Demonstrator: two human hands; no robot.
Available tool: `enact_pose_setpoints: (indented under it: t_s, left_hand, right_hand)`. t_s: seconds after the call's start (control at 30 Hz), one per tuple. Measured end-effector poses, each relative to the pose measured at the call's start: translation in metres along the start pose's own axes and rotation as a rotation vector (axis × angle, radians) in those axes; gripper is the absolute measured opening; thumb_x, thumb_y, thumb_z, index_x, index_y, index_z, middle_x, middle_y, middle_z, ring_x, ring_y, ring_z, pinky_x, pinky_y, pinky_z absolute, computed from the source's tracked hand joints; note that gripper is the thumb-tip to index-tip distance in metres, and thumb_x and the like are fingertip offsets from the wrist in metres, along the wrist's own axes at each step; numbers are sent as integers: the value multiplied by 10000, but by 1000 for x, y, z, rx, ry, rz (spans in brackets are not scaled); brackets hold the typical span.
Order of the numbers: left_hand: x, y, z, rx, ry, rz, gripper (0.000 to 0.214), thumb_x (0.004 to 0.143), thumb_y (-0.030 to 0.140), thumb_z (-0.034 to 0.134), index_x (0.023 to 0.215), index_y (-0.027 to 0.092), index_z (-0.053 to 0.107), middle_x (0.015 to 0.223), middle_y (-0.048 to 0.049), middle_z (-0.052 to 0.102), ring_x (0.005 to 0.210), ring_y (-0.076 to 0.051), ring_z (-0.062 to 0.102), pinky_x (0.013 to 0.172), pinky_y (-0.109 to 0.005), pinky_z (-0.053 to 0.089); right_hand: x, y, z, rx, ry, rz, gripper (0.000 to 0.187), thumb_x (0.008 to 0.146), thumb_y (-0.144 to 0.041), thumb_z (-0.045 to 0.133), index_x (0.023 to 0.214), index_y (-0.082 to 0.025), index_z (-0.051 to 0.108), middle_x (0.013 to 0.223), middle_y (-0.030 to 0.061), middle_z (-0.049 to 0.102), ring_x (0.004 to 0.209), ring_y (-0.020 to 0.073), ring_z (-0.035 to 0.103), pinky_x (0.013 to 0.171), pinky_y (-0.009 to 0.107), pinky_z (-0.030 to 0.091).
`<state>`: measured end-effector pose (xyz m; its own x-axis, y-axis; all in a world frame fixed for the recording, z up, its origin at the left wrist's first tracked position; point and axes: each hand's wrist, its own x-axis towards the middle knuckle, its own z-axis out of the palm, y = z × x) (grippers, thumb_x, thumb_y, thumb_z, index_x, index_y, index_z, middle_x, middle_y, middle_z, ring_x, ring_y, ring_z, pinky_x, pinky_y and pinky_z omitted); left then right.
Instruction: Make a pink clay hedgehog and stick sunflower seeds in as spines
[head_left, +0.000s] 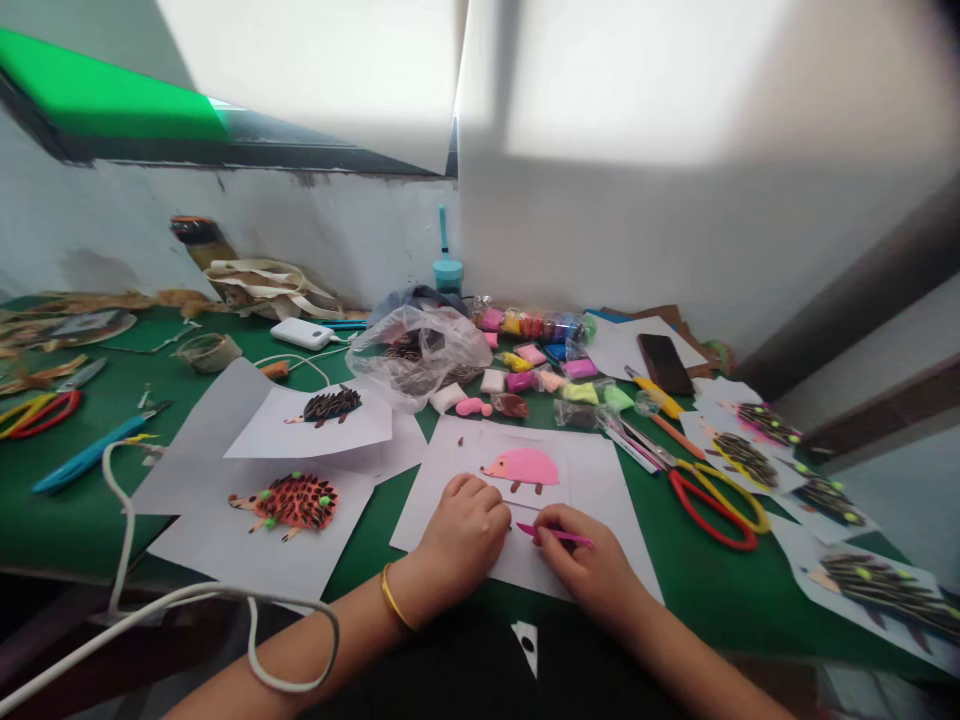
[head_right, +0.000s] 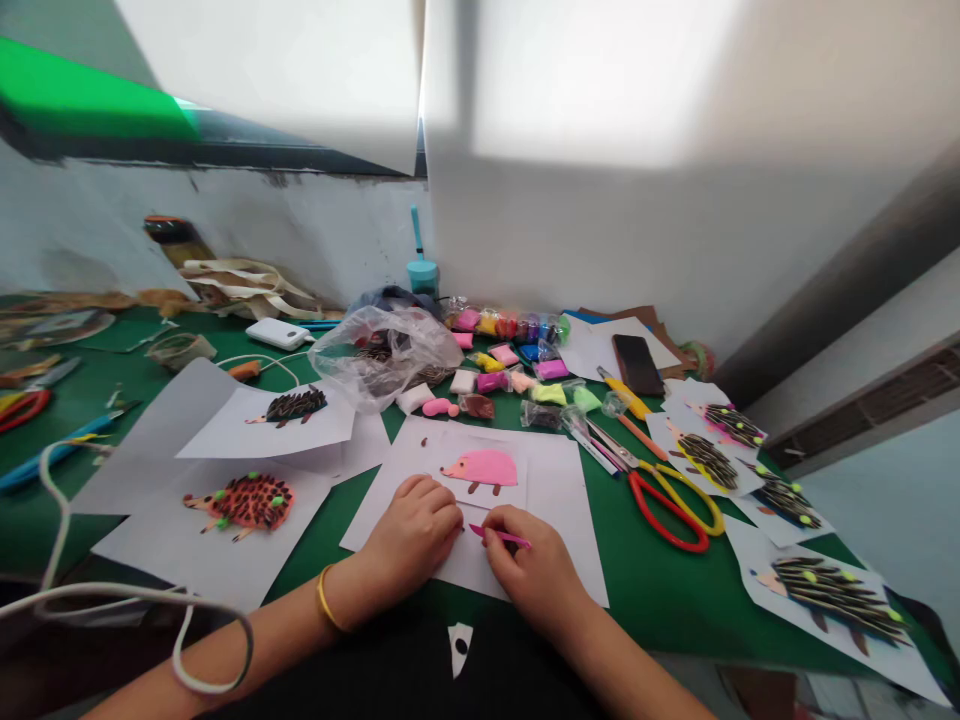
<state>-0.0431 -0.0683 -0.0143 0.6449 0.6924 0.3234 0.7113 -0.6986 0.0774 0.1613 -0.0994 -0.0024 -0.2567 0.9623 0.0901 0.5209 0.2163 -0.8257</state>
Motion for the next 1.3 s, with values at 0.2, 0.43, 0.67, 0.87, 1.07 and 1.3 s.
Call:
enact_pose_setpoints:
  t_s: [0.2,0.43,0.67,0.87,1.07,1.3]
  left_hand:
    - [1,0,3,-5,31,-33,106,881,173,593,776,186,591,824,-31,581,848,-214,487,849,-384,395]
    - [-4,-2,-4,-87,5,-50,67,893,175,589,868,209,641,884,-26,612,891,-215,500,866,-395,382]
    - [-12,-2,-7,-106,-2,-17,190,901,167,585,1052,255,662,923,-22,627,911,-214,505,888,-406,378]
    - [-13,0,-7,-106,4,-22,178,902,176,593,1041,254,672,931,-23,628,919,-212,509,897,-404,380]
    - [-14,0,-7,-102,-12,-29,198,889,162,597,1051,252,669,942,-24,627,930,-217,508,902,-411,384]
    - [-15,0,-4,-100,9,-27,196,893,167,595,1051,257,669,931,-27,621,925,-219,504,894,-411,385]
  right_hand:
    - [-2,3,-5,51,39,13,181,932,-332,490,904,-221,631,868,17,679,815,178,631,754,277,482]
    - [-7,3,-5,38,0,2,180,930,-321,498,910,-227,650,898,25,697,841,184,642,772,282,491]
    - [-6,4,3,-46,-84,-61,162,918,-267,513,931,-243,673,932,8,718,868,173,650,798,282,486]
    - [-5,5,4,-46,-68,-40,169,930,-278,500,929,-246,666,927,9,713,865,178,646,800,295,486]
    - [-6,4,2,-30,-21,-12,175,932,-302,502,923,-242,666,916,15,706,855,178,644,791,295,491]
    - [-6,6,4,-45,-52,-51,174,929,-290,500,916,-238,666,904,19,710,843,180,647,780,295,492]
